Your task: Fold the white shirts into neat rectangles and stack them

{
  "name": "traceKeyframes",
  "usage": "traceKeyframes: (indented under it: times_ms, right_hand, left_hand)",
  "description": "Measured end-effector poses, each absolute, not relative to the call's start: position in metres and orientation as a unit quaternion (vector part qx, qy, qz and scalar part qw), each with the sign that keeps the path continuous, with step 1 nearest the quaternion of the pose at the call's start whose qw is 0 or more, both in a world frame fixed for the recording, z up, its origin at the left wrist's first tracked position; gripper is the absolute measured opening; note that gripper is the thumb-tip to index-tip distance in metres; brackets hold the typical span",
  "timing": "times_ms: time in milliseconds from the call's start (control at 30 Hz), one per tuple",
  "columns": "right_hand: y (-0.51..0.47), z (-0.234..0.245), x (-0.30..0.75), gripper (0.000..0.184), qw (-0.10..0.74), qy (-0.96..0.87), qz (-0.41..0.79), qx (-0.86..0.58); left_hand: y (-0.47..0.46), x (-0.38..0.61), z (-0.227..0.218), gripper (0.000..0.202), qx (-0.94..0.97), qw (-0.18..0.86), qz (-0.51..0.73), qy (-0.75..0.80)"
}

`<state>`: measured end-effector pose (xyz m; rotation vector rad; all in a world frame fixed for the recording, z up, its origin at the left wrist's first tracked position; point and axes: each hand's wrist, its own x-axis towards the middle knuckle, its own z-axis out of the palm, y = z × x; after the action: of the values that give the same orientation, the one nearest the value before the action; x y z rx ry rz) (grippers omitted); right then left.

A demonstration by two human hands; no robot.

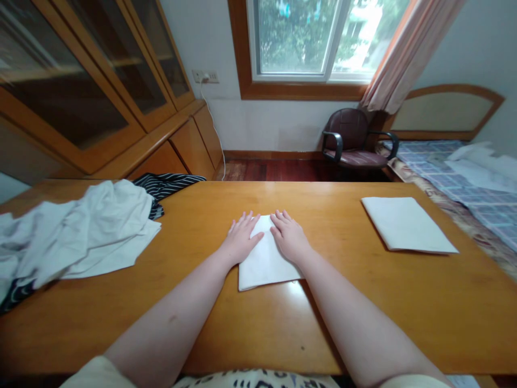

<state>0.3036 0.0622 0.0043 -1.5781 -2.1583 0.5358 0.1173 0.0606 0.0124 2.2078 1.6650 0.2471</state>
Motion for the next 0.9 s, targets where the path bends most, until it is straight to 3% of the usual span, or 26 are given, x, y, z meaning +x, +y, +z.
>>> traceKeyframes:
  times_ms: [133,267,367,600,900]
  right_hand:
    - [0.070,-0.008,0.313,0.047,0.316,-0.715,0.244,-0.574]
    - [0.068,-0.003,0.313,0.036,0.391,-0.694,0.204,-0.569]
    - [0.060,0.008,0.307,0.032,0.320,-0.746,0.160,-0.562]
    - [0.053,0.014,0.295,0.051,0.138,-0.800,0.126,-0.571]
    - [0.053,0.016,0.291,0.048,0.157,-0.769,0.060,-0.616]
  left_hand:
    - [0.063,0.113,0.014,0.059,0.752,0.128,0.154,0.628]
    - [0.050,0.117,0.024,0.027,0.762,0.075,0.219,0.605]
    - [0.035,0.128,0.026,0.031,0.780,0.078,0.183,0.593]
    - [0.023,0.145,0.012,0.065,0.785,0.078,0.079,0.609]
    - [0.050,0.130,0.010,0.062,0.802,0.095,0.096,0.581]
